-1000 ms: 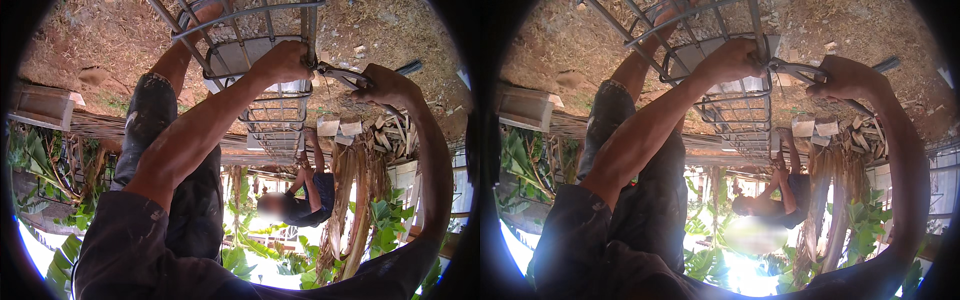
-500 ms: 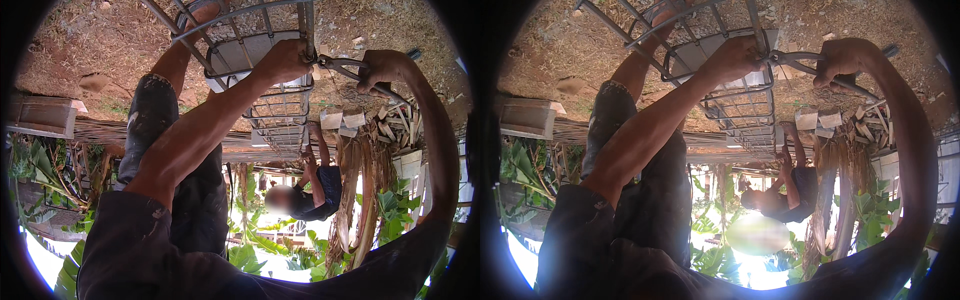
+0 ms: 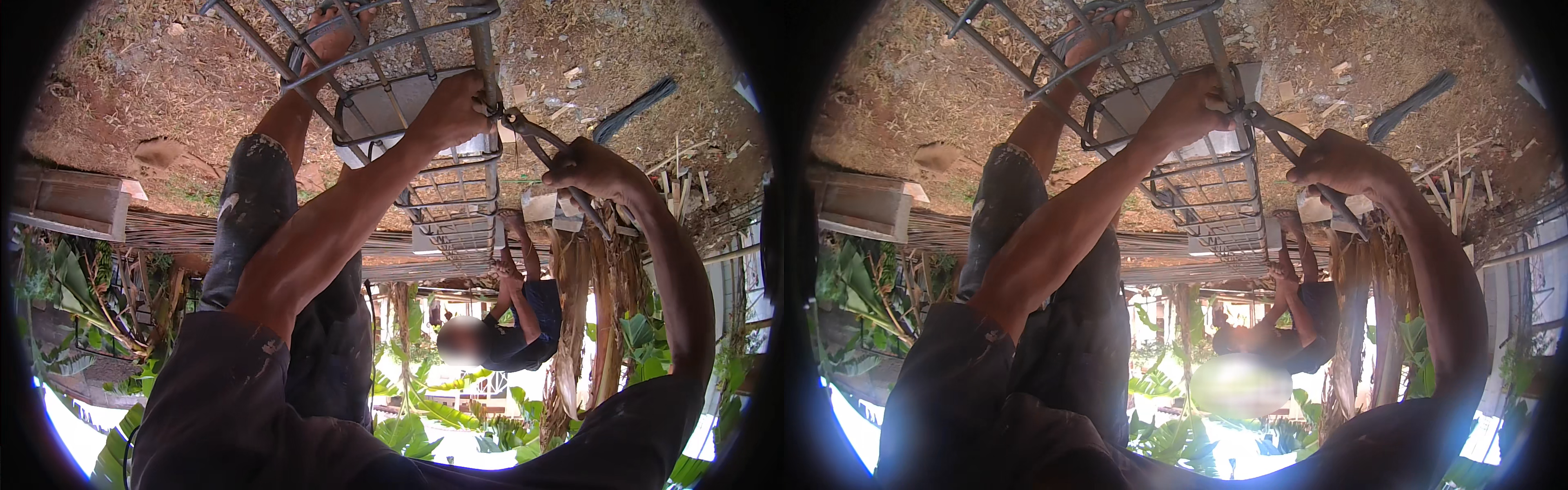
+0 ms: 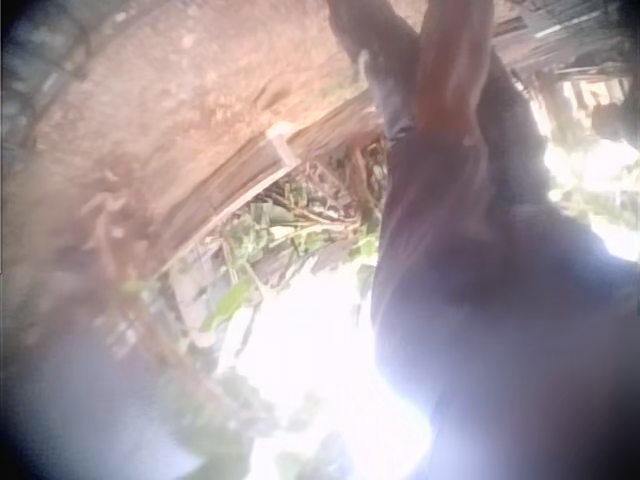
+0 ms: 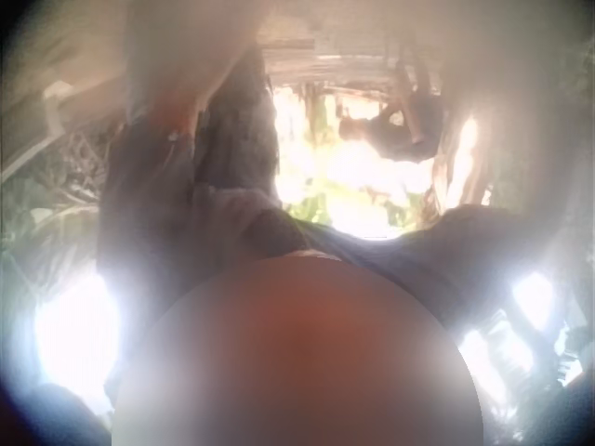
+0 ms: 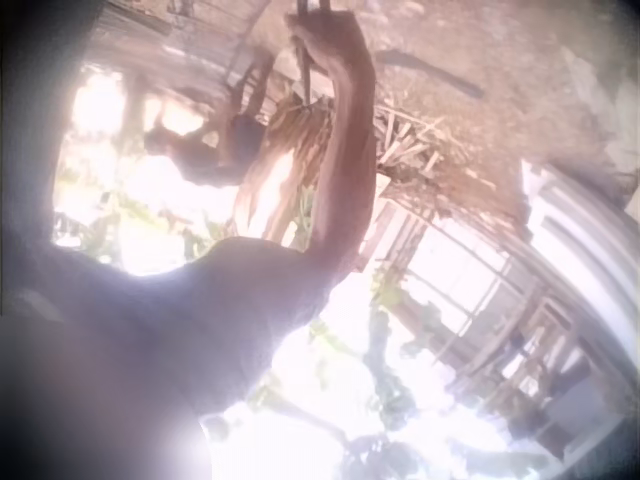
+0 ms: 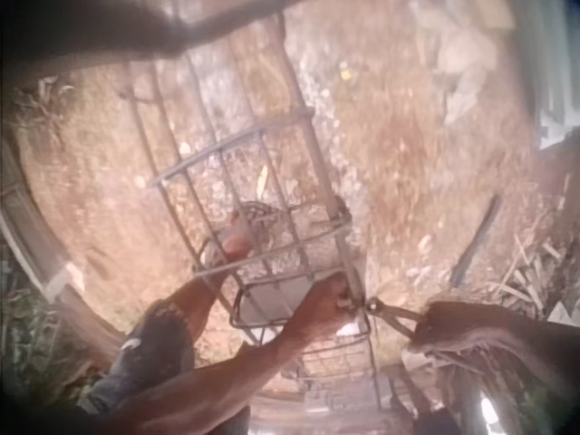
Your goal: The person assembles a rebar cage by tying intersecting steel bars together using wire and pliers. They position the bars, wrap wire around intersections, and twist the wire to secure the structure.
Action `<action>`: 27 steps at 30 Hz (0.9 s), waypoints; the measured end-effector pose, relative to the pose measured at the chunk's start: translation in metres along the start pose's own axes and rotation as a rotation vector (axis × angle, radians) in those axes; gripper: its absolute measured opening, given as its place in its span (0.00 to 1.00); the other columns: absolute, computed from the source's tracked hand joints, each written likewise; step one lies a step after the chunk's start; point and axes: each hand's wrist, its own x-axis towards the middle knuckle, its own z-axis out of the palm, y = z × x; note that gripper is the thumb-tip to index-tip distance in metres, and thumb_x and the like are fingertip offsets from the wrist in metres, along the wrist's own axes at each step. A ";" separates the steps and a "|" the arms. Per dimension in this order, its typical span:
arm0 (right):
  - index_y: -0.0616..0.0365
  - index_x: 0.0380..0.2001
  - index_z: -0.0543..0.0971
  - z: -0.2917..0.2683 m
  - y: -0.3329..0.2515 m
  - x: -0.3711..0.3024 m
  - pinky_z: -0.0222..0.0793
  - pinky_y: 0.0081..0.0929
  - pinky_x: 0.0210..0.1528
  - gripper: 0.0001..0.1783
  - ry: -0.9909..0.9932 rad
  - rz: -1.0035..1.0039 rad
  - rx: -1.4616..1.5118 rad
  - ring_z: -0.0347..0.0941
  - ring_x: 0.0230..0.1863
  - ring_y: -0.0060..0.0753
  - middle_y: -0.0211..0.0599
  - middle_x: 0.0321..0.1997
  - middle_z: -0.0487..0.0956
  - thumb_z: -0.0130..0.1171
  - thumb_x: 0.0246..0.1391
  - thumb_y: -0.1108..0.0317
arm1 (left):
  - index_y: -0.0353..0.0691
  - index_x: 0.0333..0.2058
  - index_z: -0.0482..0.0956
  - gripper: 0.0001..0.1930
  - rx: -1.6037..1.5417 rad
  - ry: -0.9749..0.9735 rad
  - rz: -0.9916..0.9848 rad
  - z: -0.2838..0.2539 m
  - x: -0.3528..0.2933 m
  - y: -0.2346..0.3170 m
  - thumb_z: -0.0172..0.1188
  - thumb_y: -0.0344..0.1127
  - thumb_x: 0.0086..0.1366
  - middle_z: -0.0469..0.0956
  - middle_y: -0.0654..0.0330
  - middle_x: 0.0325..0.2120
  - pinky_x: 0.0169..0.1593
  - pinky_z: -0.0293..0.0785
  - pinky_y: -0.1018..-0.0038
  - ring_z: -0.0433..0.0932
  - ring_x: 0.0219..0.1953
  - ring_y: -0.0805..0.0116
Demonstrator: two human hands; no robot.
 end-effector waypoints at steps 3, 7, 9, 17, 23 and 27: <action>0.64 0.28 0.80 0.013 -0.021 -0.015 0.74 0.28 0.23 0.10 -0.002 0.022 -0.053 0.77 0.21 0.26 0.36 0.20 0.79 0.61 0.53 0.66 | 0.34 0.36 0.77 0.19 0.104 0.052 -0.016 0.004 -0.013 0.004 0.71 0.25 0.43 0.79 0.55 0.35 0.45 0.75 0.69 0.80 0.40 0.61; 0.61 0.29 0.76 0.025 0.016 0.006 0.75 0.31 0.24 0.10 -0.069 -0.085 0.275 0.75 0.20 0.26 0.35 0.21 0.76 0.58 0.57 0.64 | 0.33 0.36 0.78 0.18 0.136 0.070 0.083 -0.001 0.000 0.012 0.71 0.25 0.44 0.80 0.53 0.33 0.44 0.76 0.70 0.81 0.40 0.62; 0.59 0.29 0.76 0.011 0.011 -0.004 0.76 0.32 0.26 0.11 -0.247 0.018 0.612 0.74 0.21 0.26 0.33 0.21 0.75 0.59 0.58 0.63 | 0.33 0.37 0.78 0.18 0.103 0.054 0.067 0.000 -0.009 0.011 0.71 0.25 0.44 0.80 0.53 0.33 0.45 0.77 0.69 0.81 0.40 0.62; 0.60 0.33 0.74 0.089 -0.022 -0.006 0.74 0.31 0.29 0.14 -0.097 -0.008 1.159 0.73 0.26 0.28 0.33 0.28 0.74 0.53 0.60 0.58 | 0.36 0.40 0.78 0.19 0.214 0.060 0.168 -0.005 -0.008 0.011 0.70 0.23 0.46 0.79 0.57 0.36 0.47 0.76 0.69 0.80 0.42 0.64; 0.57 0.32 0.72 0.118 -0.043 -0.001 0.73 0.29 0.25 0.09 0.038 0.017 1.332 0.72 0.24 0.29 0.32 0.25 0.73 0.49 0.61 0.64 | 0.37 0.42 0.78 0.21 0.194 -0.134 0.044 -0.023 -0.007 0.012 0.69 0.25 0.46 0.78 0.55 0.42 0.50 0.74 0.67 0.78 0.45 0.62; 0.58 0.35 0.74 0.133 -0.050 0.004 0.73 0.29 0.29 0.09 0.167 -0.007 1.310 0.72 0.24 0.28 0.31 0.26 0.74 0.51 0.60 0.63 | 0.36 0.42 0.78 0.20 0.256 -0.111 0.037 -0.021 -0.006 0.025 0.66 0.22 0.47 0.77 0.54 0.43 0.52 0.73 0.67 0.77 0.47 0.62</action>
